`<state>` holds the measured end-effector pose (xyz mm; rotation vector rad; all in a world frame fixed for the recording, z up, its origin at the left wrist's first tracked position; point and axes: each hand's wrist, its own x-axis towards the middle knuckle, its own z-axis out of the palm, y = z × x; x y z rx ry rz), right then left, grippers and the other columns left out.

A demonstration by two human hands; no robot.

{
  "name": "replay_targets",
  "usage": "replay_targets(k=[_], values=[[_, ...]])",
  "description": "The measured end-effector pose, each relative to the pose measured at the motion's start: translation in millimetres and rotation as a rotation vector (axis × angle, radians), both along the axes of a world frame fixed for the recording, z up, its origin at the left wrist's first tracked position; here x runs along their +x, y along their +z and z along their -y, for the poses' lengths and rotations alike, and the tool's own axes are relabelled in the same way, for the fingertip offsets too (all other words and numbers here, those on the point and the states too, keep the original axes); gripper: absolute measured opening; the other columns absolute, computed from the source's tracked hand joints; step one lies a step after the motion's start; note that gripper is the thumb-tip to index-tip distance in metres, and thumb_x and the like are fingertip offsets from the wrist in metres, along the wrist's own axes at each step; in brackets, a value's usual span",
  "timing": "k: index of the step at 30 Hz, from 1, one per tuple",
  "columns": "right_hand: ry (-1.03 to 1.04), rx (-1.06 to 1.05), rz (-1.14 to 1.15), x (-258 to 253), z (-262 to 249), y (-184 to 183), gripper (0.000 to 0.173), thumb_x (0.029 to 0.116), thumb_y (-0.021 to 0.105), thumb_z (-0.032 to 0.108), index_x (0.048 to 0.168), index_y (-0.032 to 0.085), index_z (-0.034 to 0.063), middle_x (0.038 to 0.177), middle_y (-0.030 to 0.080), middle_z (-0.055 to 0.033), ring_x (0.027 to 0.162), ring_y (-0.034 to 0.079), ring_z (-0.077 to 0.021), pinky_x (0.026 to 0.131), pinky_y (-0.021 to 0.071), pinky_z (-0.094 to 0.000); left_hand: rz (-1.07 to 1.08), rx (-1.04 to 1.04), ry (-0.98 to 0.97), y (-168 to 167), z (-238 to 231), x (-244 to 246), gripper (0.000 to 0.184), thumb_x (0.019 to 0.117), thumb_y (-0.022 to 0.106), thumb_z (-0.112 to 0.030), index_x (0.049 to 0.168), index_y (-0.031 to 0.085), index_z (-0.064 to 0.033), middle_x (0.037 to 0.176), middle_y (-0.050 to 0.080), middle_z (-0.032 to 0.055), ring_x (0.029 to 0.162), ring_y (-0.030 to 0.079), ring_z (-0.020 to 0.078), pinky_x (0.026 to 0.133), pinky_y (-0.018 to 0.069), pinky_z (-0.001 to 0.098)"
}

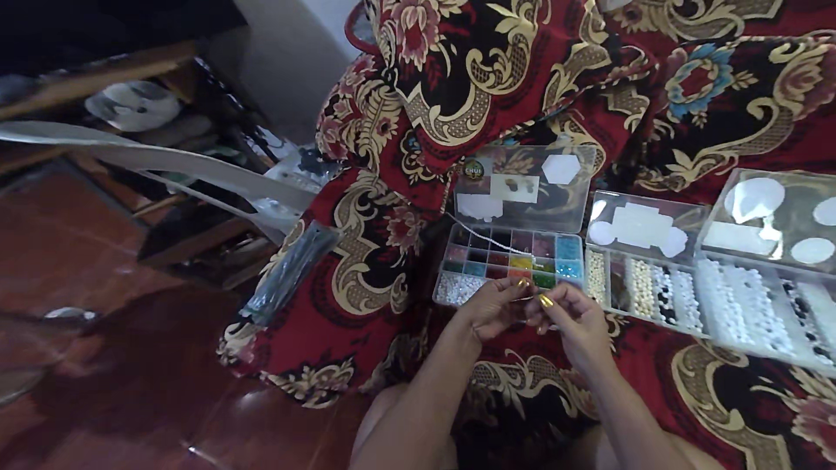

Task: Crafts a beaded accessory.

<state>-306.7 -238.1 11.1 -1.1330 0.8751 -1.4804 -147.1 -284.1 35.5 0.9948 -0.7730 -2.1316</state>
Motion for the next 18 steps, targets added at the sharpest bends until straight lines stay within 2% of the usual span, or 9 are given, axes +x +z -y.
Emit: replay_targets(k=[4, 10, 18], values=[[-0.025, -0.012, -0.041, -0.4, 0.4, 0.2, 0.011, 0.0951, 0.058, 0.005, 0.089, 0.068, 0.0077, 0.081, 0.076, -0.0019, 0.064, 0.071, -0.0089, 0.058, 0.0603, -0.0228, -0.024, 0.01, -0.03, -2.5, -0.1, -3.0, 0.023, 0.11, 0.039, -0.012, 0.103, 0.061, -0.0091, 0.086, 0.07, -0.0008, 0.075, 0.069, 0.0093, 0.074, 0.0594, 0.0271], [-0.051, 0.015, -0.095, 0.1, 0.8, 1.3, 0.013, 0.0932, 0.056, 0.003, 0.087, 0.066, 0.0077, 0.078, 0.075, -0.0003, 0.063, 0.071, -0.0078, 0.059, 0.0604, -0.0223, 0.014, 0.008, -0.036, -0.8, 1.1, -4.5, 0.023, 0.1107, 0.039, -0.015, 0.105, 0.061, -0.0092, 0.087, 0.069, -0.0011, 0.075, 0.068, 0.0093, 0.073, 0.0592, 0.027], [-0.109, 0.01, -0.139, 4.4, 0.1, 2.1, 0.01, 0.0926, 0.058, 0.002, 0.088, 0.066, 0.0065, 0.076, 0.074, 0.0013, 0.062, 0.07, -0.0066, 0.059, 0.0603, -0.0212, -0.002, 0.069, -0.022, -4.4, 0.4, -10.1, 0.028, 0.1117, 0.037, -0.019, 0.1, 0.061, -0.01, 0.078, 0.066, -0.0017, 0.069, 0.066, 0.0088, 0.07, 0.0581, 0.0265]])
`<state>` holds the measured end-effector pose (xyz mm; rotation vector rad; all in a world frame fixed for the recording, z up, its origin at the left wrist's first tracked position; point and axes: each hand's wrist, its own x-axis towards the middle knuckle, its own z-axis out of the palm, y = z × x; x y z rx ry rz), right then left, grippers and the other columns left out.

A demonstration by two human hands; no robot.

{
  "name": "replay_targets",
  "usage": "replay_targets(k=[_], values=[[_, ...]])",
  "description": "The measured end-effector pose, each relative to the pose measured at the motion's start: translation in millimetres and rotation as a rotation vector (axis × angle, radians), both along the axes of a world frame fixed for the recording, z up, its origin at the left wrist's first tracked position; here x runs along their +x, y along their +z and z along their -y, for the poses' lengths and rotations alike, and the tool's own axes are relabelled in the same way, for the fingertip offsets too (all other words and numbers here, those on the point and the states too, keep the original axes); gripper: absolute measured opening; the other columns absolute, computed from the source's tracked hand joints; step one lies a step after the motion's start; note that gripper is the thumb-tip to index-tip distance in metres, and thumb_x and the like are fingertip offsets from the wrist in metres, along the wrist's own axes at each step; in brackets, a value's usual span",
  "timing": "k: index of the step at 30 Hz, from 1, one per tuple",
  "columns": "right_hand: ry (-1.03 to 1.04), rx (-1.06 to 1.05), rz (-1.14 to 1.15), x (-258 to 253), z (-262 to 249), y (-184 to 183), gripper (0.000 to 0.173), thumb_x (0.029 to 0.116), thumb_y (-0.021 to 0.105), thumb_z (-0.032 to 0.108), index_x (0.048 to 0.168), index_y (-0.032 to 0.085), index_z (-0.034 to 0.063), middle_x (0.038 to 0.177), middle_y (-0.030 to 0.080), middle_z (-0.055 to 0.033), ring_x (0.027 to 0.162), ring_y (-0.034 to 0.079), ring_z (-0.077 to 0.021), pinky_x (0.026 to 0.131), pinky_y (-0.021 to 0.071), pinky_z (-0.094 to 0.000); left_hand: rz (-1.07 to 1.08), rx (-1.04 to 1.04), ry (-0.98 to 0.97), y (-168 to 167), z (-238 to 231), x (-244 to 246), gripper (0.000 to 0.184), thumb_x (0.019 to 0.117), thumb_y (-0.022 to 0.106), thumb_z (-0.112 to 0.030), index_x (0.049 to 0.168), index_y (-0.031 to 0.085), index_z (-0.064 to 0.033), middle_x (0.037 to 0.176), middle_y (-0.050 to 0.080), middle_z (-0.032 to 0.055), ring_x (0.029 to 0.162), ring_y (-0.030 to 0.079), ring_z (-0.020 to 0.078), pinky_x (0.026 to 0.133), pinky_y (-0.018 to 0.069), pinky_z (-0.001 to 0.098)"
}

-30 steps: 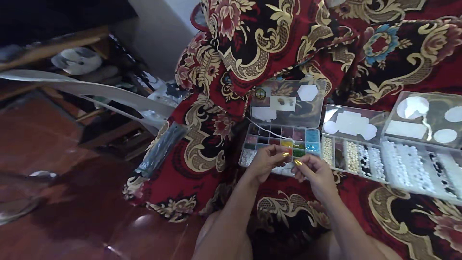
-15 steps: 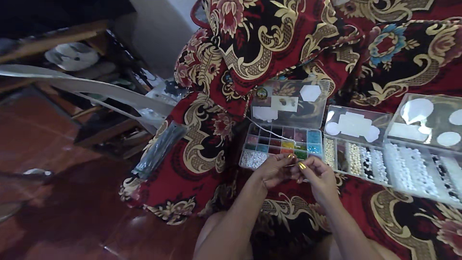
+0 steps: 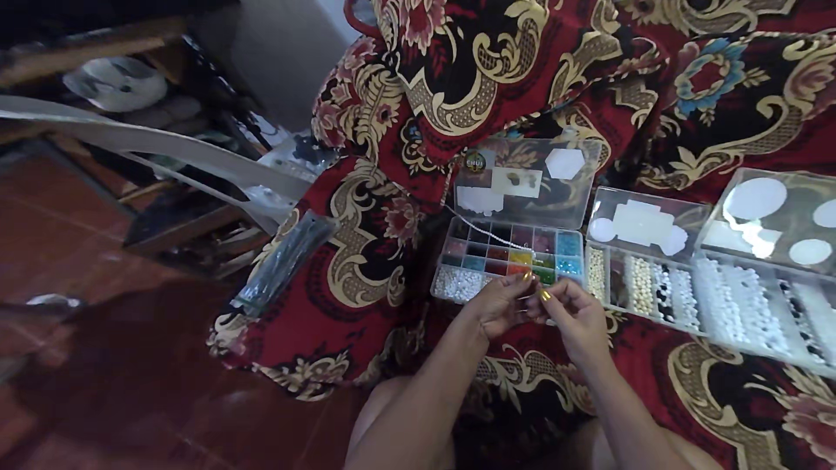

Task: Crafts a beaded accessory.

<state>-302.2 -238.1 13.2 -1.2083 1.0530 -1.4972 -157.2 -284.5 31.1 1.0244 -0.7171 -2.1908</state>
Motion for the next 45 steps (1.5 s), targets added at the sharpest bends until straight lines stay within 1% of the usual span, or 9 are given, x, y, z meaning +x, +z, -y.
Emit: replay_targets(k=[2, 5, 14, 18, 21, 24, 28, 35, 45], values=[[-0.018, 0.004, -0.009, 0.7, 0.3, 0.2, 0.01, 0.0928, 0.058, 0.002, 0.088, 0.066, 0.0061, 0.076, 0.074, 0.0011, 0.062, 0.07, -0.0063, 0.058, 0.0601, -0.0209, -0.015, 0.016, 0.008, -0.6, 0.3, -1.8, 0.029, 0.1117, 0.037, -0.02, 0.098, 0.061, -0.0106, 0.076, 0.065, -0.0021, 0.068, 0.065, 0.0084, 0.069, 0.0576, 0.026], [-0.043, 0.006, -0.026, 1.7, 0.7, 0.1, 0.01, 0.0926, 0.059, 0.002, 0.088, 0.066, 0.0057, 0.075, 0.074, 0.0015, 0.061, 0.07, -0.0061, 0.058, 0.0603, -0.0208, -0.019, 0.024, 0.01, -2.1, 0.1, -2.8, 0.029, 0.1116, 0.038, -0.021, 0.098, 0.062, -0.0112, 0.077, 0.066, -0.0019, 0.069, 0.065, 0.0089, 0.07, 0.0579, 0.0267], [-0.04, 0.014, -0.052, 1.9, 0.4, 1.0, 0.01, 0.0932, 0.058, 0.003, 0.087, 0.066, 0.0058, 0.074, 0.074, 0.0018, 0.06, 0.069, -0.0054, 0.057, 0.0596, -0.02, -0.001, 0.042, 0.041, 0.7, -2.0, -4.5, 0.025, 0.1109, 0.041, -0.02, 0.101, 0.062, -0.0097, 0.079, 0.066, -0.0004, 0.069, 0.065, 0.0097, 0.069, 0.0578, 0.0266], [-0.051, 0.013, -0.064, 1.4, 0.6, 1.2, 0.01, 0.0932, 0.058, 0.003, 0.088, 0.066, 0.0056, 0.075, 0.074, 0.0017, 0.06, 0.07, -0.0054, 0.057, 0.0597, -0.0201, 0.003, 0.033, 0.048, 4.2, -2.8, -4.6, 0.022, 0.1108, 0.041, -0.018, 0.105, 0.061, -0.0082, 0.081, 0.067, 0.0002, 0.07, 0.067, 0.0102, 0.07, 0.0586, 0.027], [-0.053, 0.011, -0.06, 1.4, 0.3, 1.1, 0.01, 0.0931, 0.058, 0.002, 0.088, 0.066, 0.0055, 0.075, 0.074, 0.0016, 0.06, 0.07, -0.0055, 0.056, 0.0597, -0.0201, 0.002, 0.03, 0.048, 4.1, -2.7, -4.6, 0.022, 0.1106, 0.042, -0.017, 0.103, 0.061, -0.008, 0.08, 0.067, 0.0004, 0.07, 0.067, 0.0106, 0.07, 0.0587, 0.0273], [-0.051, 0.012, -0.067, 1.3, 0.2, 2.0, 0.009, 0.0931, 0.058, 0.003, 0.088, 0.066, 0.0056, 0.075, 0.074, 0.0019, 0.06, 0.069, -0.0049, 0.057, 0.0597, -0.0199, 0.018, 0.031, 0.05, 4.0, -2.0, -4.8, 0.021, 0.1104, 0.043, -0.017, 0.105, 0.061, -0.0079, 0.081, 0.067, 0.0007, 0.071, 0.067, 0.011, 0.07, 0.0588, 0.0277], [-0.043, 0.001, -0.075, 0.4, 0.3, 0.8, 0.01, 0.0932, 0.058, 0.004, 0.088, 0.066, 0.0054, 0.075, 0.074, 0.0021, 0.06, 0.069, -0.0048, 0.056, 0.0595, -0.0199, 0.059, 0.0, 0.041, 4.4, -2.3, -4.6, 0.019, 0.1104, 0.042, -0.017, 0.108, 0.059, -0.0075, 0.083, 0.066, 0.0001, 0.071, 0.066, 0.0102, 0.069, 0.0585, 0.0274], [-0.043, 0.008, -0.076, -0.4, 0.0, 0.8, 0.009, 0.0932, 0.058, 0.003, 0.088, 0.065, 0.0051, 0.075, 0.074, 0.0016, 0.059, 0.069, -0.0052, 0.056, 0.0593, -0.02, 0.061, -0.01, 0.039, 3.9, -1.2, -3.9, 0.018, 0.1099, 0.044, -0.015, 0.108, 0.06, -0.0071, 0.086, 0.069, 0.0017, 0.074, 0.069, 0.0122, 0.071, 0.0596, 0.029], [-0.042, 0.017, -0.073, -1.0, 0.8, -1.4, 0.009, 0.0937, 0.058, 0.004, 0.088, 0.066, 0.0047, 0.075, 0.074, 0.0011, 0.06, 0.069, -0.0059, 0.056, 0.0597, -0.0209, 0.129, -0.065, 0.029, 8.6, -1.2, -3.2, 0.015, 0.1083, 0.047, -0.012, 0.109, 0.061, -0.005, 0.09, 0.069, 0.0019, 0.076, 0.069, 0.0118, 0.074, 0.0598, 0.0291]])
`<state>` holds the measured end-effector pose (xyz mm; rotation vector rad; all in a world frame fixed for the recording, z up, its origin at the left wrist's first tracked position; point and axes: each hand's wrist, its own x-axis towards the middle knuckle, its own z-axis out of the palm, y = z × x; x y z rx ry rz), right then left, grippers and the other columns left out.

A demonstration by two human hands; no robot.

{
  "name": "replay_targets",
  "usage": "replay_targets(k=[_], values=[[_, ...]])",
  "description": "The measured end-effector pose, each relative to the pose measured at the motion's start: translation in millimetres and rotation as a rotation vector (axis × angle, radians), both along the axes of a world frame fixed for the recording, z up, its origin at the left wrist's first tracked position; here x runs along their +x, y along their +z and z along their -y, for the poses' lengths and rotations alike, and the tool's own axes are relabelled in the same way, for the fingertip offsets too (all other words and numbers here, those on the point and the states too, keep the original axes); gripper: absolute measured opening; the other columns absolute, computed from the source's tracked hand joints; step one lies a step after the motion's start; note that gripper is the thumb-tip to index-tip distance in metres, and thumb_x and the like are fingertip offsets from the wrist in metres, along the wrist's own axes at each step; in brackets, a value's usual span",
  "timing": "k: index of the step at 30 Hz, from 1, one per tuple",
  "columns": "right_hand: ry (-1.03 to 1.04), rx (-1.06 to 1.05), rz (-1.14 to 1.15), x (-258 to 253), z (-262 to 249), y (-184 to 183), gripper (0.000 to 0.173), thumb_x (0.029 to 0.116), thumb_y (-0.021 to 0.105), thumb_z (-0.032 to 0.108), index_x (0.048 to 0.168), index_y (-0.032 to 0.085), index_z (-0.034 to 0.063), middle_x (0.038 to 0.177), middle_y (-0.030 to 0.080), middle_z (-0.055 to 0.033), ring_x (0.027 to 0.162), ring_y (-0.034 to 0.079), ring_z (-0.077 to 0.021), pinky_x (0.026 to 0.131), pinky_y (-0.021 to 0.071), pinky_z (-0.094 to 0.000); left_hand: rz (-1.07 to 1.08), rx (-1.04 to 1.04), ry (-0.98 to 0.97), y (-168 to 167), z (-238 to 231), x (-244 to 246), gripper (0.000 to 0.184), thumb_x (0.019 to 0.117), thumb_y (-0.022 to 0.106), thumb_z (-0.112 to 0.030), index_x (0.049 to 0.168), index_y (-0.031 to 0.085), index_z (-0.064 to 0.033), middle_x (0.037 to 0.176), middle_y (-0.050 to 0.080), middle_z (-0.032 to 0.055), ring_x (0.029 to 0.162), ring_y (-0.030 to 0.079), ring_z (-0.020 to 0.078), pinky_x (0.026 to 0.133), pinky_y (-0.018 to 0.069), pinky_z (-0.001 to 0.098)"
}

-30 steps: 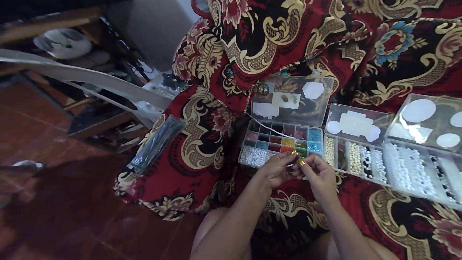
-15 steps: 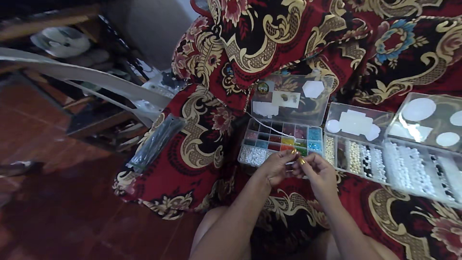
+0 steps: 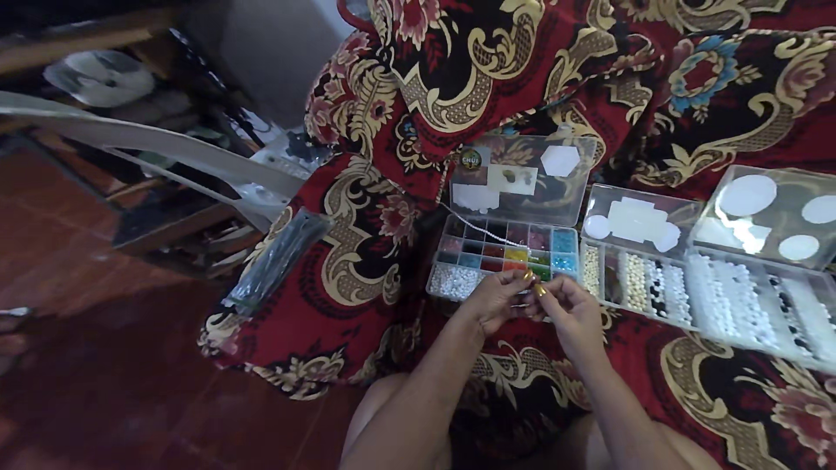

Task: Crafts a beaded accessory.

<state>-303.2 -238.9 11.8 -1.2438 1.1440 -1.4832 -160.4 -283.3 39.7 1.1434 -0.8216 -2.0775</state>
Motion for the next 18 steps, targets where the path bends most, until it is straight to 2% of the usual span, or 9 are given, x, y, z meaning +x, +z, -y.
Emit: replay_targets(k=[5, 12, 18], values=[[0.004, 0.012, 0.016, 0.8, -1.2, 1.0, 0.009, 0.0938, 0.059, 0.004, 0.089, 0.066, 0.0048, 0.075, 0.074, 0.0013, 0.06, 0.07, -0.0057, 0.056, 0.0601, -0.0209, 0.004, -0.032, 0.003, -0.2, -0.7, 0.8, 0.015, 0.1078, 0.048, -0.01, 0.106, 0.062, -0.0048, 0.088, 0.069, 0.0014, 0.076, 0.069, 0.011, 0.073, 0.0596, 0.0281], [0.005, 0.01, 0.003, 0.4, -0.6, 0.2, 0.008, 0.0949, 0.059, 0.003, 0.091, 0.066, 0.003, 0.075, 0.074, 0.0012, 0.061, 0.07, -0.0058, 0.057, 0.0607, -0.0214, 0.04, -0.049, 0.009, 1.4, -2.0, -0.5, 0.015, 0.1075, 0.048, -0.01, 0.109, 0.062, -0.0042, 0.088, 0.068, 0.0006, 0.077, 0.068, 0.011, 0.075, 0.0594, 0.0295], [0.001, 0.028, 0.001, -0.5, 0.1, 0.4, 0.009, 0.0955, 0.06, 0.002, 0.092, 0.067, 0.0015, 0.076, 0.074, -0.0001, 0.061, 0.07, -0.0064, 0.057, 0.0607, -0.0213, 0.036, -0.089, 0.017, -1.2, -0.9, -0.1, 0.016, 0.1063, 0.049, -0.006, 0.108, 0.064, -0.0039, 0.088, 0.07, 0.0002, 0.077, 0.069, 0.0098, 0.074, 0.0592, 0.0281]])
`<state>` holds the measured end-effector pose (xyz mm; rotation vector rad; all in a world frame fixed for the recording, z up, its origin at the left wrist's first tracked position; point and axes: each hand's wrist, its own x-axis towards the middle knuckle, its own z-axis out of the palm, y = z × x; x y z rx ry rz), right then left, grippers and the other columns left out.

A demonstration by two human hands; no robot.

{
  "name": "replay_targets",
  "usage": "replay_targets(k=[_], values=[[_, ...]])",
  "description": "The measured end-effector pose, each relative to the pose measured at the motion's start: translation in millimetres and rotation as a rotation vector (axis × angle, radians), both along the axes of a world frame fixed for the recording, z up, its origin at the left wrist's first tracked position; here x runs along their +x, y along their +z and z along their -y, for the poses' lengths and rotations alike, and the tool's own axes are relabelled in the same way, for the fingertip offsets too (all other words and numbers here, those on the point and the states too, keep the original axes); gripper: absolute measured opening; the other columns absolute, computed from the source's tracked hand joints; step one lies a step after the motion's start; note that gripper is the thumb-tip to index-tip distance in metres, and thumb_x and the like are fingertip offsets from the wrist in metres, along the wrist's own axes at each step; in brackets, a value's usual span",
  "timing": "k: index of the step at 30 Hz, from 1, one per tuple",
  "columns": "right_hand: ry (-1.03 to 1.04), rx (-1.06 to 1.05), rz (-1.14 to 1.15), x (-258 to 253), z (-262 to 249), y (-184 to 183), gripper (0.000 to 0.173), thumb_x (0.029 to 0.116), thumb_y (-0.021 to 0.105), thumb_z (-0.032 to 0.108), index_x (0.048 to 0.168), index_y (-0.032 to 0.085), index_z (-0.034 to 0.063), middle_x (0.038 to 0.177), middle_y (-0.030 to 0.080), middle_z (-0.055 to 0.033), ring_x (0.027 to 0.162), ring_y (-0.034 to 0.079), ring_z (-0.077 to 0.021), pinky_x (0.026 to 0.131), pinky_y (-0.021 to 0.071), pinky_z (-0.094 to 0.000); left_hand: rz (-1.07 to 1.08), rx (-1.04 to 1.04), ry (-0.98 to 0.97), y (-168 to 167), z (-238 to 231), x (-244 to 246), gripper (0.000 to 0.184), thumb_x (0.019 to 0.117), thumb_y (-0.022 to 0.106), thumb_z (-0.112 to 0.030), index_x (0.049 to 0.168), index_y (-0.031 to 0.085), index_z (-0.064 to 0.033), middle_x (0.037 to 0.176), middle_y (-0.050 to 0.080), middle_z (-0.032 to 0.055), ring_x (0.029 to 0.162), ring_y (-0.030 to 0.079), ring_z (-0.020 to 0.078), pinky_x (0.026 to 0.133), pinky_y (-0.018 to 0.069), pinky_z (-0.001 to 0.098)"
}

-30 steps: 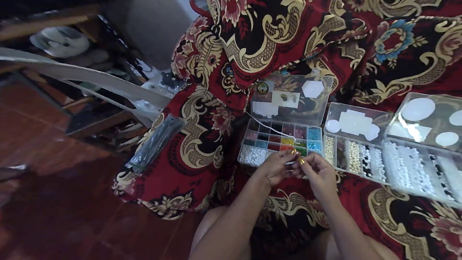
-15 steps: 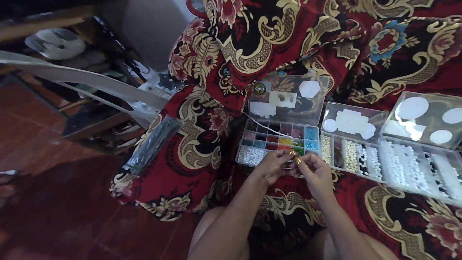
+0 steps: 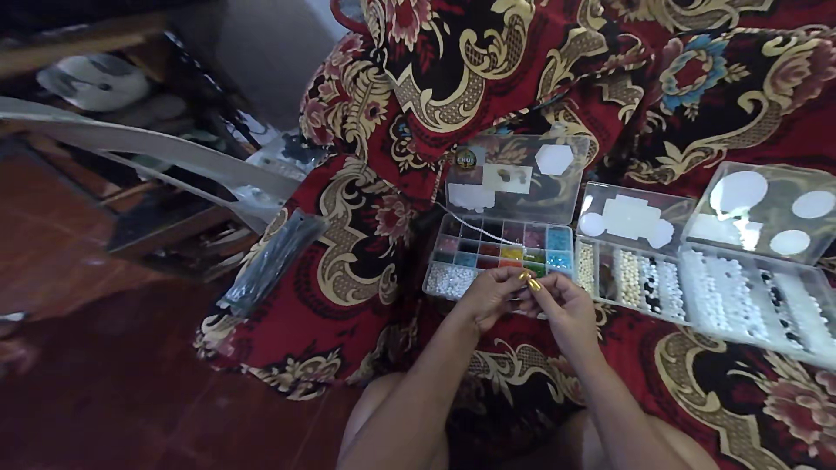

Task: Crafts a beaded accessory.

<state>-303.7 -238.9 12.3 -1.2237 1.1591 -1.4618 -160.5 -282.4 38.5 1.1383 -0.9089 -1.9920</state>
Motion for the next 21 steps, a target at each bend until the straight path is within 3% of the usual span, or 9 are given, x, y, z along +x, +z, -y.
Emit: replay_targets(k=[7, 14, 21], values=[[-0.022, 0.018, -0.036, -3.2, 1.9, 1.9, 0.008, 0.0966, 0.059, 0.003, 0.094, 0.066, 0.0013, 0.077, 0.075, -0.0001, 0.061, 0.071, -0.0061, 0.057, 0.0607, -0.0208, 0.024, -0.078, 0.031, 6.0, 1.3, -2.9, 0.02, 0.1065, 0.048, -0.005, 0.109, 0.067, 0.0008, 0.093, 0.071, 0.0019, 0.081, 0.069, 0.0099, 0.079, 0.0593, 0.0283], [-0.007, 0.029, -0.009, -0.9, 3.5, -0.8, 0.007, 0.0947, 0.06, 0.001, 0.093, 0.067, 0.0018, 0.075, 0.073, 0.0007, 0.061, 0.07, -0.0053, 0.057, 0.0602, -0.0206, 0.067, -0.095, 0.072, 4.8, 2.6, -3.8, 0.011, 0.1024, 0.057, -0.005, 0.098, 0.066, -0.0014, 0.087, 0.07, 0.0032, 0.075, 0.069, 0.0109, 0.071, 0.0597, 0.0276], [0.001, 0.02, -0.034, -1.2, 4.1, -1.5, 0.008, 0.0962, 0.06, 0.002, 0.093, 0.067, 0.0017, 0.075, 0.074, 0.0005, 0.062, 0.07, -0.0051, 0.057, 0.0603, -0.0204, 0.081, -0.126, 0.051, 7.7, 1.8, -1.0, 0.014, 0.1032, 0.055, -0.005, 0.103, 0.068, -0.0005, 0.091, 0.071, 0.0035, 0.077, 0.069, 0.0103, 0.071, 0.0596, 0.0274]])
